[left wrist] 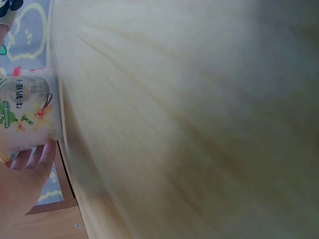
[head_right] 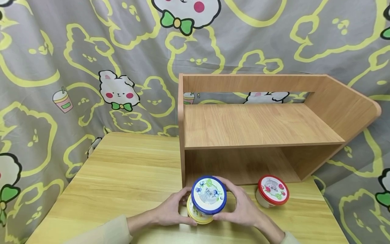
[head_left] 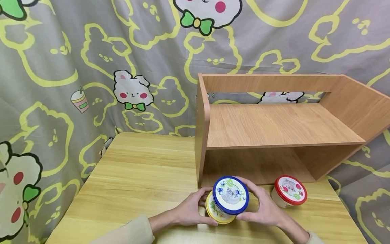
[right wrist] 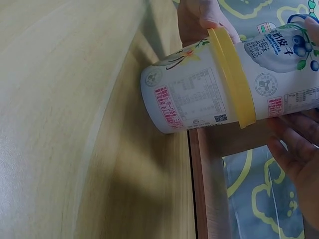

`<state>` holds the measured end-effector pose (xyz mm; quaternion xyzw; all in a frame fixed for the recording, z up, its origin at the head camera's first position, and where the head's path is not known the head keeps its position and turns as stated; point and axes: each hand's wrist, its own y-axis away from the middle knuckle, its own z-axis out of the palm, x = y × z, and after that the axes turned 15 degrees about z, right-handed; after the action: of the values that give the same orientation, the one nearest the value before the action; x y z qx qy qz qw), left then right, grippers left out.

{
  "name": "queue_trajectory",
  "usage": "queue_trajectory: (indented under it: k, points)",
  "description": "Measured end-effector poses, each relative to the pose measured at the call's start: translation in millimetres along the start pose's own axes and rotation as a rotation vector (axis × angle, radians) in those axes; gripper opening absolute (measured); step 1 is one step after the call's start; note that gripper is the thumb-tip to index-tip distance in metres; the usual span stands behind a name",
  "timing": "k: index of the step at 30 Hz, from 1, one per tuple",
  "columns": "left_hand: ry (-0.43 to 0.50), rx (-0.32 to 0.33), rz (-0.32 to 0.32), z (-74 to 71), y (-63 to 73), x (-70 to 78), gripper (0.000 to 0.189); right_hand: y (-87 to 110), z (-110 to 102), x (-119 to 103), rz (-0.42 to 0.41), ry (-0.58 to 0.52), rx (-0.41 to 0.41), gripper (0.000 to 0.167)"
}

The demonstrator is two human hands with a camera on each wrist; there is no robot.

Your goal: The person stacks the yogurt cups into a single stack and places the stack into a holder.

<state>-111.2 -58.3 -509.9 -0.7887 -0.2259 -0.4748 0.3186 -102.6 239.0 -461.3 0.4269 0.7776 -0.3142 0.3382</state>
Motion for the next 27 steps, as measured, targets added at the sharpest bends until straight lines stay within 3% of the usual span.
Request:
queue_trajectory:
  k: [11, 27]
  points:
    - [-0.005, 0.003, 0.007, 0.1, 0.9, -0.7, 0.094, 0.2, 4.3, -1.7, 0.027, 0.009, -0.004, 0.102]
    - [0.004, 0.006, 0.002, 0.1, 1.1, -0.5, 0.094, -0.2, 6.7, -2.1, -0.001, 0.008, -0.012, 0.104]
